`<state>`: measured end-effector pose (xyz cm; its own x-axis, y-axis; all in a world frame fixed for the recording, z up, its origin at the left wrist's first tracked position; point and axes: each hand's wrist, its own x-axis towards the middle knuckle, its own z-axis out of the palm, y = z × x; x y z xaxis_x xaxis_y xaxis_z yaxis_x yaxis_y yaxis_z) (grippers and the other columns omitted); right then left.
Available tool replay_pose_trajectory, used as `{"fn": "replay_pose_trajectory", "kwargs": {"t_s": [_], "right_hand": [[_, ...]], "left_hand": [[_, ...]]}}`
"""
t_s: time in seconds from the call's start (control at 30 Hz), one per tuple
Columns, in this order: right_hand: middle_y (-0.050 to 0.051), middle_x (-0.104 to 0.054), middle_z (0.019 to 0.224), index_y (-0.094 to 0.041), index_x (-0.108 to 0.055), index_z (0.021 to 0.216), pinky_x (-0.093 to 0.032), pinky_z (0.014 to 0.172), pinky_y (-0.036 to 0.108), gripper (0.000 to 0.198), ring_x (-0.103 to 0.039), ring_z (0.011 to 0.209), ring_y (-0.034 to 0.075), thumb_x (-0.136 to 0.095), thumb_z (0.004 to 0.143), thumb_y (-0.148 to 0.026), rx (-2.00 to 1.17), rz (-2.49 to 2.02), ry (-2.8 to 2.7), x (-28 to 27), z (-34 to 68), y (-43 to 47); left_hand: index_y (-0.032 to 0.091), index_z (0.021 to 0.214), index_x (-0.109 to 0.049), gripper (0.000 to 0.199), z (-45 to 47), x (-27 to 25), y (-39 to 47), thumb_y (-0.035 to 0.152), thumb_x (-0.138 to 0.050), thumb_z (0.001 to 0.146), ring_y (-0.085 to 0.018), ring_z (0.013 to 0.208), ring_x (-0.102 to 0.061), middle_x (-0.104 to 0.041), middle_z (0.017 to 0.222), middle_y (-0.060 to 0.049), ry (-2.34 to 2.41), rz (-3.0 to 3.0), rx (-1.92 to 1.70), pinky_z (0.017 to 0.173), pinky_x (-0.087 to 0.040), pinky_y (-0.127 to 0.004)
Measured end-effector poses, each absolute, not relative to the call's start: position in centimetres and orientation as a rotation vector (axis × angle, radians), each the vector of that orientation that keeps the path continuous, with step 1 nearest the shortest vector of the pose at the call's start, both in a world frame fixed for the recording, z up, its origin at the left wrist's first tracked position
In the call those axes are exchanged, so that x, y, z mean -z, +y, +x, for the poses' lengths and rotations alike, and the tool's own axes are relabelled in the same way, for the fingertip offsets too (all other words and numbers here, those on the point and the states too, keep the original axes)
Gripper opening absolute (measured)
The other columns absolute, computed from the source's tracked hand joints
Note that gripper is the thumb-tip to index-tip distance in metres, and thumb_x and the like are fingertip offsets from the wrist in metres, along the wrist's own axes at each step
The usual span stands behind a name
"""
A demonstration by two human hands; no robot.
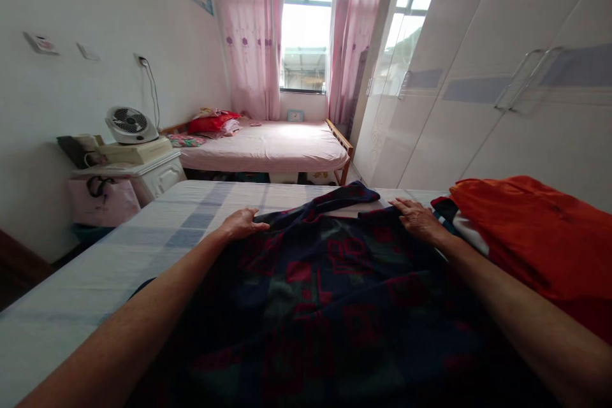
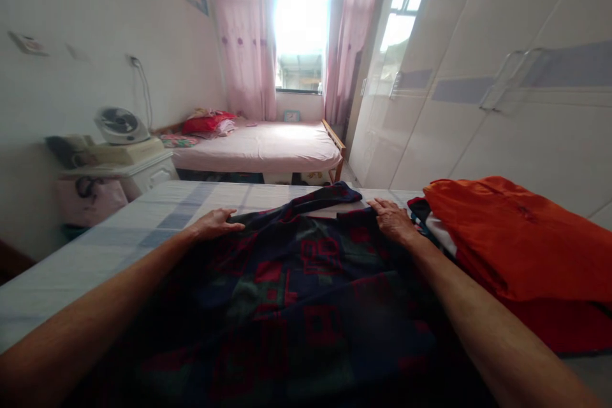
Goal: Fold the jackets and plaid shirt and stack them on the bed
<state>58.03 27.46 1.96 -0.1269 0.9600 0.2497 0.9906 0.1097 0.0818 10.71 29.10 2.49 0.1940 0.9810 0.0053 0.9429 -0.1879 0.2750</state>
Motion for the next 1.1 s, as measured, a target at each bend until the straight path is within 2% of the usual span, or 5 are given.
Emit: {"fn": "replay_pose_trajectory", "kwargs": {"t_s": [0.27, 0.47, 0.63, 0.9, 1.1], "right_hand": [[0.013, -0.06, 0.121, -0.019, -0.067, 0.103, -0.042, 0.086, 0.05, 0.035, -0.051, 0.113, 0.031, -0.039, 0.083, -0.024, 0.231, -2.188, -2.097, -0.8, 59.3, 30.8], [0.009, -0.061, 0.122, -0.022, -0.063, 0.109, -0.042, 0.085, 0.043, 0.043, -0.051, 0.114, 0.027, -0.043, 0.072, -0.012, 0.178, -2.166, -2.119, -0.5, 58.1, 31.2], [0.009, -0.066, 0.109, -0.019, -0.064, 0.099, -0.039, 0.086, 0.042, 0.033, -0.054, 0.107, 0.026, -0.042, 0.074, -0.014, 0.227, -2.118, -2.15, -2.3, 57.6, 30.3], [0.01, -0.062, 0.095, -0.016, -0.061, 0.09, -0.038, 0.084, 0.036, 0.021, -0.056, 0.092, 0.024, -0.045, 0.076, -0.015, 0.585, -1.784, -2.173, -4.9, 59.0, 20.9], [0.008, -0.064, 0.093, -0.017, -0.063, 0.091, -0.041, 0.079, 0.032, 0.033, -0.059, 0.089, 0.02, -0.041, 0.071, -0.003, 0.323, -1.865, -2.384, -0.9, 60.6, 14.8]], "left_hand": [[0.021, 0.086, -0.072, 0.032, 10.1, -2.3, 30.6, 0.027, -0.047, 0.067, -0.025, 0.092, -0.064, -0.073, 0.085, -0.005, 1.86, 2.165, -0.3, 0.082, -0.047, -0.03], [0.018, 0.087, -0.071, 0.038, 12.0, -2.3, 32.0, 0.043, -0.057, 0.063, -0.028, 0.097, -0.063, -0.072, 0.095, -0.008, 1.754, 2.099, -0.386, 0.081, -0.047, -0.03], [0.014, 0.08, -0.07, 0.037, 14.1, -3.1, 32.0, 0.044, -0.058, 0.062, -0.023, 0.066, -0.064, -0.069, 0.066, -0.004, 1.616, 1.97, -0.457, 0.059, -0.048, -0.028], [0.018, 0.099, -0.065, 0.033, 11.3, -7.4, 23.1, 0.038, -0.056, 0.074, -0.021, 0.085, -0.063, -0.07, 0.091, -0.001, 1.327, 2.087, -0.656, 0.076, -0.05, -0.028], [0.024, 0.103, -0.066, 0.03, 10.2, -4.0, 15.8, 0.024, -0.051, 0.077, -0.021, 0.098, -0.061, -0.067, 0.105, -0.001, 1.143, 2.283, -0.305, 0.087, -0.047, -0.029]]}}
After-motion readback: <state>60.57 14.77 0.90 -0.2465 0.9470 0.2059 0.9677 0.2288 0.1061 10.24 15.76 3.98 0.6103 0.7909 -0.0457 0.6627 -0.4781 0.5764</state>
